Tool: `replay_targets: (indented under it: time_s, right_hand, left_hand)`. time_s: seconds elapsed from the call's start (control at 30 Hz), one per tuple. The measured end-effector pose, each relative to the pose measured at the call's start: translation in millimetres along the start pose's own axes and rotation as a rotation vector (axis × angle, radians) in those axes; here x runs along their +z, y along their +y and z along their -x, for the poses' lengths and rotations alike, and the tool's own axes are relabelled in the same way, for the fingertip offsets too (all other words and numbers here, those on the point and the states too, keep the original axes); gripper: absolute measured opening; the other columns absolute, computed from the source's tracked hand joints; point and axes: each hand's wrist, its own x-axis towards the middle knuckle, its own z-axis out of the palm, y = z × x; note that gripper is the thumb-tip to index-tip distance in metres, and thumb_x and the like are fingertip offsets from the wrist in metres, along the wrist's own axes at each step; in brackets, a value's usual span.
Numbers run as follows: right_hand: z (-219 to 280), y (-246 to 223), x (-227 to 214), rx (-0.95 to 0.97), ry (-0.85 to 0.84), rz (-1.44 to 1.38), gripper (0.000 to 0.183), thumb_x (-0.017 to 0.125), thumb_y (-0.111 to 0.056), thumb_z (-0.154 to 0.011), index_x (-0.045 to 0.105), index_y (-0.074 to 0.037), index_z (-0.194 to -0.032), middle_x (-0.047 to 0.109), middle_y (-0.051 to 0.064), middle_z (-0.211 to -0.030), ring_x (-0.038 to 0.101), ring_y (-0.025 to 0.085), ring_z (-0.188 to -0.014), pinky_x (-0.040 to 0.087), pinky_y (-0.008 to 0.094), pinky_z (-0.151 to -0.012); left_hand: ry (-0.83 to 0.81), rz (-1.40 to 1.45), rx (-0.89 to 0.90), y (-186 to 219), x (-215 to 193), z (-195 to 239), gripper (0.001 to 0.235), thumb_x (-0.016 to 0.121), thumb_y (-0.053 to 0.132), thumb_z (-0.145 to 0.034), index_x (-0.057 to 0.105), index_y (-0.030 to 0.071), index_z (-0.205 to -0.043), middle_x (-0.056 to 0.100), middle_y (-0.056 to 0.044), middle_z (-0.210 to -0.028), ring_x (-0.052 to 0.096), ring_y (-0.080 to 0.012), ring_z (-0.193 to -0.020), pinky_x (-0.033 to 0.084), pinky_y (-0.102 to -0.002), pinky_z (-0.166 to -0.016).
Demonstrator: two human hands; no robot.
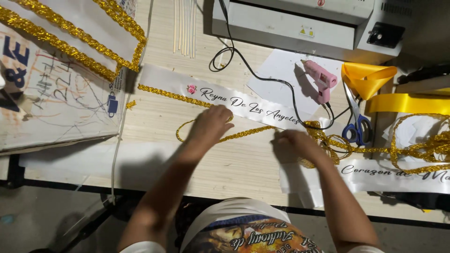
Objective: The person decorates white sashes with gold tinsel trim using a hot glue gun. They apply glue to the sash and press the tinsel along the edge, repeating the process to attach the trim to multiple sashes on a work table.
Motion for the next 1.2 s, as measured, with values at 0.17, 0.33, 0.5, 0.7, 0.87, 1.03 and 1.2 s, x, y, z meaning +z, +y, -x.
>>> replay_targets:
  time_s: [0.17,0.33,0.5,0.7,0.87,1.03,1.2]
  right_hand:
    - [24,-46,24,-0.007,-0.266,0.246,0.033,0.058,-0.037,-0.098,0.075,-0.019,-0.12,0.079,0.008,-0.113,0.077,0.027,-0.102,0.057,0.038,-0.096]
    - [16,-13,23,0.033,-0.539,0.244,0.032,0.062,-0.034,-0.095,0.072,-0.021,-0.123,0.076,0.005,-0.117,0.073,0.024,-0.1,0.055,0.039,-0.093]
    - [-51,109,-16,-0.009,0.032,-0.271,0.036,0.066,-0.01,-0.082,0.074,-0.005,-0.117,0.079,0.017,-0.107,0.071,0.026,-0.091,0.058,0.042,-0.074]
    - [-90,70,-62,-0.385,1.184,0.151,0.056,0.089,-0.019,-0.086,0.06,0.009,-0.125,0.06,0.022,-0.108,0.06,0.036,-0.092,0.051,0.043,-0.079]
    - [-124,73,-71,-0.195,0.872,-0.259,0.034,0.078,-0.016,-0.097,0.066,-0.001,-0.125,0.072,0.01,-0.1,0.066,0.02,-0.086,0.053,0.032,-0.078]
    - [-115,57,-91,-0.292,0.762,-0.251,0.03,0.075,-0.012,-0.099,0.065,-0.002,-0.126,0.073,0.012,-0.103,0.067,0.016,-0.086,0.053,0.028,-0.077]
    - [-101,18,-110,-0.405,0.724,0.147,0.029,0.077,-0.009,-0.097,0.068,-0.003,-0.124,0.073,0.017,-0.104,0.071,0.022,-0.088,0.056,0.033,-0.077]
  left_hand:
    - [-0.074,0.083,0.162,-19,34,1,0.023,0.058,-0.007,-0.085,0.068,0.003,-0.103,0.065,-0.015,-0.107,0.063,-0.032,-0.1,0.054,-0.043,-0.083]
    - [-0.018,0.14,0.068,-46,19,7,0.009,0.061,-0.001,-0.09,0.068,0.005,-0.092,0.067,-0.012,-0.097,0.064,-0.0289,-0.095,0.054,-0.042,-0.083]
    - [0.003,0.008,-0.157,-35,8,1,0.027,0.074,0.024,-0.09,0.064,0.002,-0.078,0.065,-0.013,-0.081,0.065,-0.03,-0.079,0.054,-0.043,-0.073]
    - [0.188,-0.27,-0.179,-30,27,-8,0.04,0.081,0.039,-0.086,0.065,0.003,-0.085,0.068,-0.012,-0.075,0.067,-0.0324,-0.072,0.051,-0.046,-0.069]
    - [0.217,-0.259,-0.142,-31,31,-7,0.028,0.079,0.031,-0.086,0.071,0.007,-0.098,0.069,-0.009,-0.089,0.067,-0.0291,-0.087,0.051,-0.044,-0.079]
    - [0.238,-0.231,-0.056,-30,33,-3,0.019,0.079,0.023,-0.087,0.07,0.008,-0.094,0.065,-0.008,-0.1,0.062,-0.0283,-0.098,0.053,-0.042,-0.087]
    - [0.185,-0.204,-0.063,-32,31,-3,0.015,0.078,0.019,-0.088,0.07,0.008,-0.095,0.064,-0.006,-0.1,0.061,-0.0284,-0.098,0.053,-0.041,-0.089]
